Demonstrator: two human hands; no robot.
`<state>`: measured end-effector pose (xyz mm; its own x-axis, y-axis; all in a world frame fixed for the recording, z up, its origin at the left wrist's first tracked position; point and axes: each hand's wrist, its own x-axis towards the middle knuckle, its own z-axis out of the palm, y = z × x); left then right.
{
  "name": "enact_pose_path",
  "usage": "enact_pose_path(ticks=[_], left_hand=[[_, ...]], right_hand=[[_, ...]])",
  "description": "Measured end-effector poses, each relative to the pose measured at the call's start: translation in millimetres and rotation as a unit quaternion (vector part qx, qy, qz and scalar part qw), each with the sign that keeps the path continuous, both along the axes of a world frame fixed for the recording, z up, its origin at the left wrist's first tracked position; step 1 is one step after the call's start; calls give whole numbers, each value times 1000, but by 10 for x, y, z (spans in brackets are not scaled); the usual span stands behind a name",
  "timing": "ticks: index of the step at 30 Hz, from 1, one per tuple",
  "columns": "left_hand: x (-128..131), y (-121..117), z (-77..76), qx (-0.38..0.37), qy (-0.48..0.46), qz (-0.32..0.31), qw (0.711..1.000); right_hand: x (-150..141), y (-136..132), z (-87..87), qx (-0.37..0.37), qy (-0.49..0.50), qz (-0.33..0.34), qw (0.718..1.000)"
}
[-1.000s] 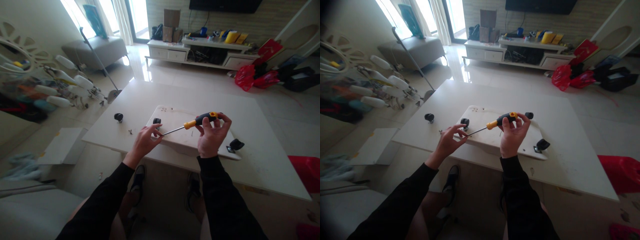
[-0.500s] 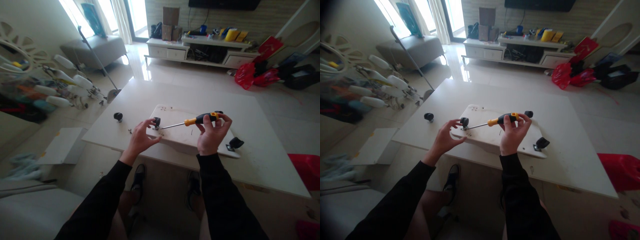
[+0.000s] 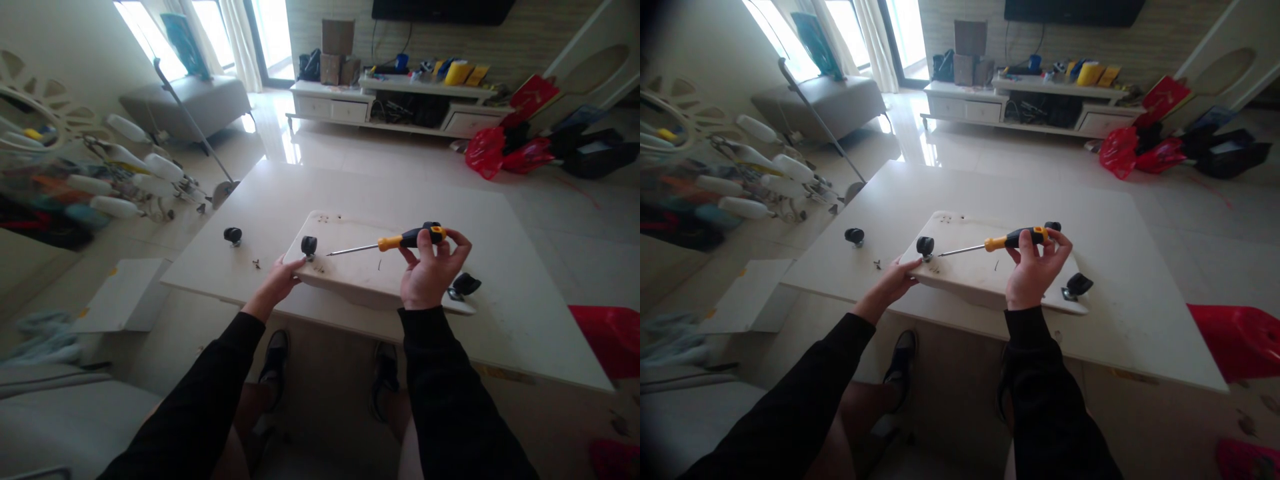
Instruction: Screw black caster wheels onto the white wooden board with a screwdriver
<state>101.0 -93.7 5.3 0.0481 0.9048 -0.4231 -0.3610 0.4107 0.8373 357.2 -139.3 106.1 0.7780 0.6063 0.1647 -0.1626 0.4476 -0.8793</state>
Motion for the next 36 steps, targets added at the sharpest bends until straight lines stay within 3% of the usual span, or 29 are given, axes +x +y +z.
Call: enact_pose_path(ticks=[6, 13, 18, 20, 23, 25, 32, 36], left_hand=[[183, -89, -23, 4, -3, -8, 1000], [498, -392, -35, -18, -9, -19, 1000], [500, -465, 22, -6, 88, -51, 995], [469, -419, 85, 82, 197, -50, 976], [450, -333, 203, 254, 329, -92, 905], [460, -297, 271, 313, 360, -136, 868], [450, -290, 346, 349, 419, -133, 827], [408, -286, 351, 368, 417, -127, 822]], right_hand=[[145, -65, 25, 1, -25, -18, 1000], [238, -61, -18, 10, -137, -42, 990], [200, -21, -57, 15, -197, -49, 979], [159, -15, -47, 15, -197, -42, 979], [91, -21, -11, 12, -187, -30, 982], [53, -29, 11, 3, -182, -23, 983], [-34, -38, 31, -7, -195, -6, 981], [-87, -21, 26, 17, -190, 10, 982]])
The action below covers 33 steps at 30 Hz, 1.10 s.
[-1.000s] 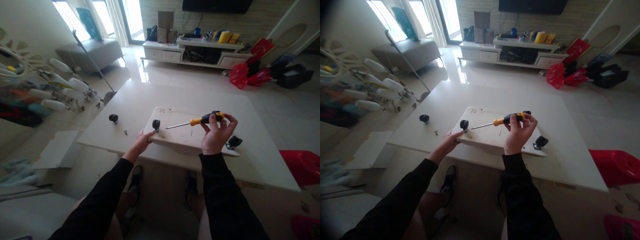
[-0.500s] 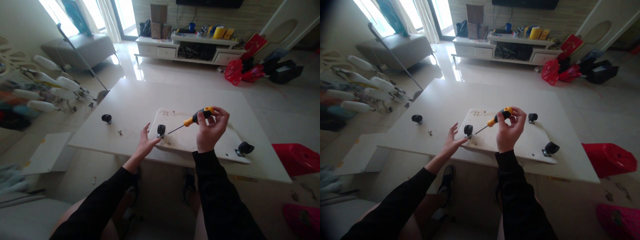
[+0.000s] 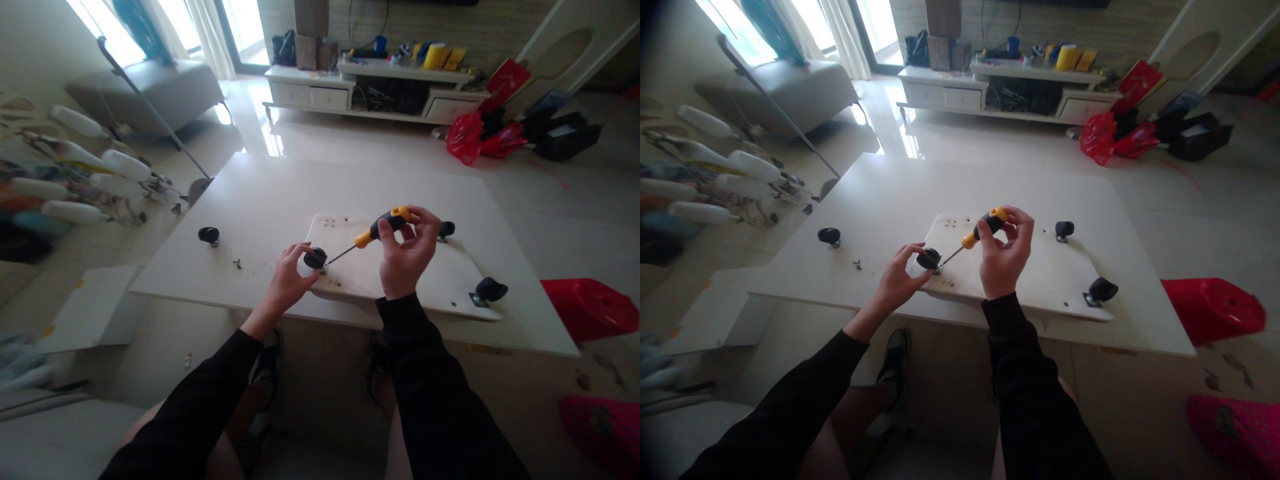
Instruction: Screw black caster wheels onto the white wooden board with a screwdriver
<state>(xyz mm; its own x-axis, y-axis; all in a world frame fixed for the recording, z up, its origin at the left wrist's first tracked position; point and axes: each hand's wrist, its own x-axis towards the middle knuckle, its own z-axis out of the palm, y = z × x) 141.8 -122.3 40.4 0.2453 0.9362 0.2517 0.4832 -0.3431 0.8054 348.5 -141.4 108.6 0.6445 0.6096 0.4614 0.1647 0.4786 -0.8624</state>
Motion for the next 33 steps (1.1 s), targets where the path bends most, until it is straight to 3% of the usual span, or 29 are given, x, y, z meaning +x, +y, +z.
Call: enact_pose_path(ticks=[10, 23, 33], left_hand=[[-28, 5, -3, -5, -5, -7, 1000], [-53, -3, 44, -24, 10, 11, 1000], [-78, -9, -18, -29, 12, 21, 999]], right_hand=[[-78, 34, -26, -31, -37, 15, 999], [-154, 75, -12, -18, -67, 78, 994], [-194, 124, -15, -69, -82, 81, 991]])
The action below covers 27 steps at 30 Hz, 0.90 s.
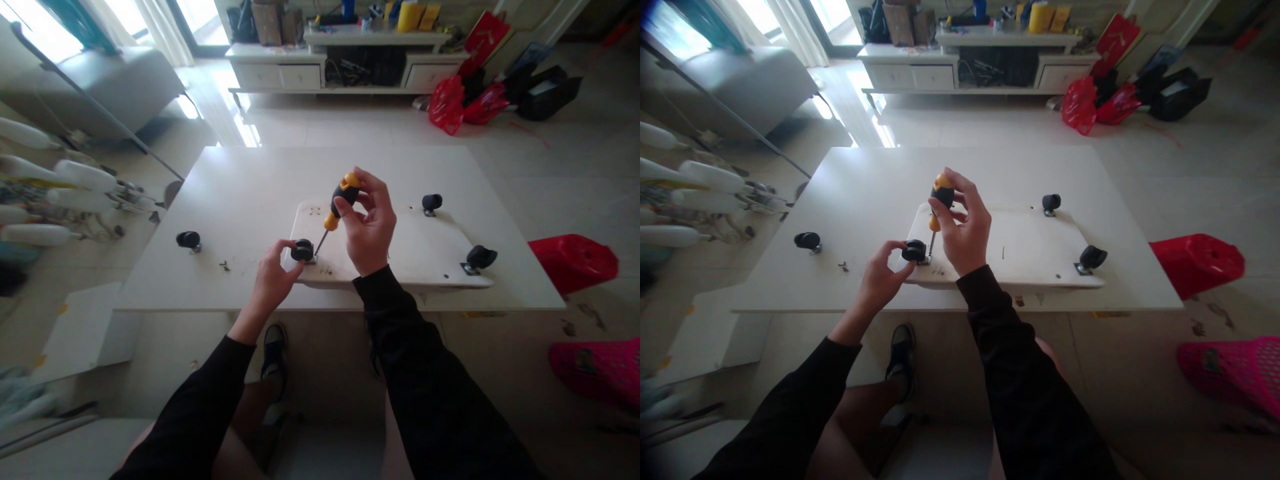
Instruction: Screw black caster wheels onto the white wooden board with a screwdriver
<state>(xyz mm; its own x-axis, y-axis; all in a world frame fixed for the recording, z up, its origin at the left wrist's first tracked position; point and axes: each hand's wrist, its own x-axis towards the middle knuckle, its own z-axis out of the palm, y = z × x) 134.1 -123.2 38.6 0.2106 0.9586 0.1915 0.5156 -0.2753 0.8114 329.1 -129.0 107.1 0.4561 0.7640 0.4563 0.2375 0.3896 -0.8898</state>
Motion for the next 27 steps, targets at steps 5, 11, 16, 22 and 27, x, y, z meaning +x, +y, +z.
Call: enact_pose_path(ticks=[5, 11, 16, 22, 27], left_hand=[[-3, -8, -26, 0, -5, -3, 1000], [9, -33, -103, -20, -14, 12, 1000], [41, -52, -133, -28, -24, 3, 999], [40, -47, -111, -18, -10, -5, 1000], [35, -38, -105, -6, 1, 0, 1000]], right_hand=[[5, -4, -1, 0, -2, -2, 1000], [-18, -8, -1, 18, 0, 8, 1000], [-36, 11, 4, 11, -18, 17, 1000], [-18, 24, 17, 7, -68, 43, 997], [-15, 102, -72, 24, -100, 16, 995]])
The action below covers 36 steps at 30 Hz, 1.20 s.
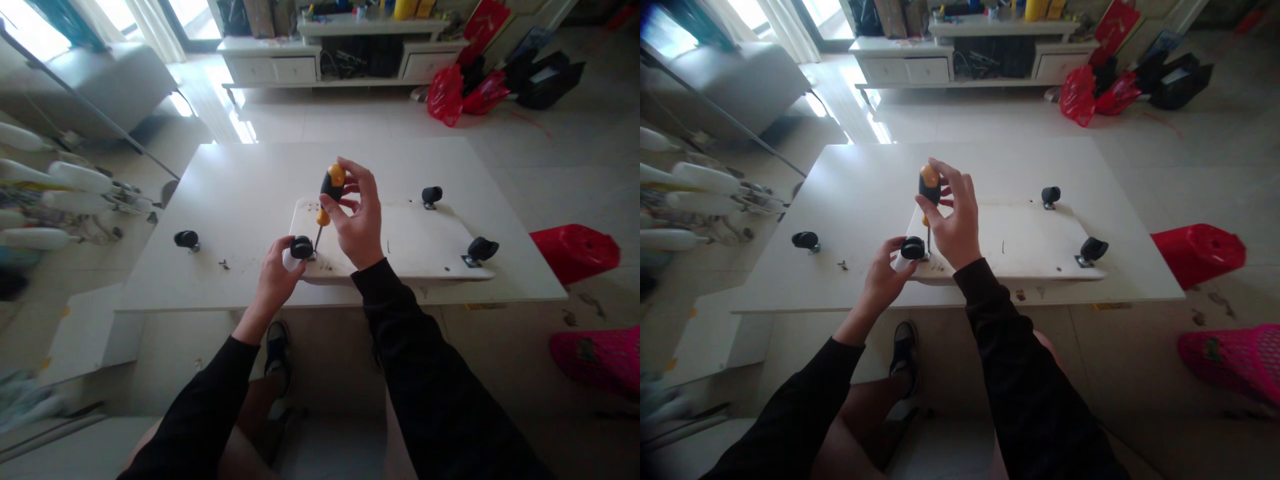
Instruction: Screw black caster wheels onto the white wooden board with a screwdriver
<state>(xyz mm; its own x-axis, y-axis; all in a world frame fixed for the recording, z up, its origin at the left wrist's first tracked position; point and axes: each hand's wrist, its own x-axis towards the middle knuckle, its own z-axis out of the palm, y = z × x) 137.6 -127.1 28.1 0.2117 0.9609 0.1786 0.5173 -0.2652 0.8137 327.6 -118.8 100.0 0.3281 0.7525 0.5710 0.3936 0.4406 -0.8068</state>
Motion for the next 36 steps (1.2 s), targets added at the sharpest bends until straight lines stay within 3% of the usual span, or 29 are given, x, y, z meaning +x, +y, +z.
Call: enact_pose_path(ticks=[8, 14, 20, 25, 32, 36], left_hand=[[-39, 18, -17, 5, 3, -6, 1000], [-63, 33, -22, 1, 6, -6, 1000], [-44, 24, 1, -1, 4, -8, 1000], [-42, 27, 26, -3, 9, -7, 1000], [-44, 35, 8, -6, 5, -9, 1000], [-40, 35, 16, -10, 9, -6, 1000]], right_hand=[[-88, 64, 8, -6, 47, 78, 996], [-156, 63, 46, -11, 55, 14, 998], [-144, 105, 22, 19, 23, 62, 998], [-119, 77, 25, -2, -1, 11, 1000], [-60, 115, 23, 26, 14, 57, 998], [-66, 71, 65, -4, 6, 34, 999]])
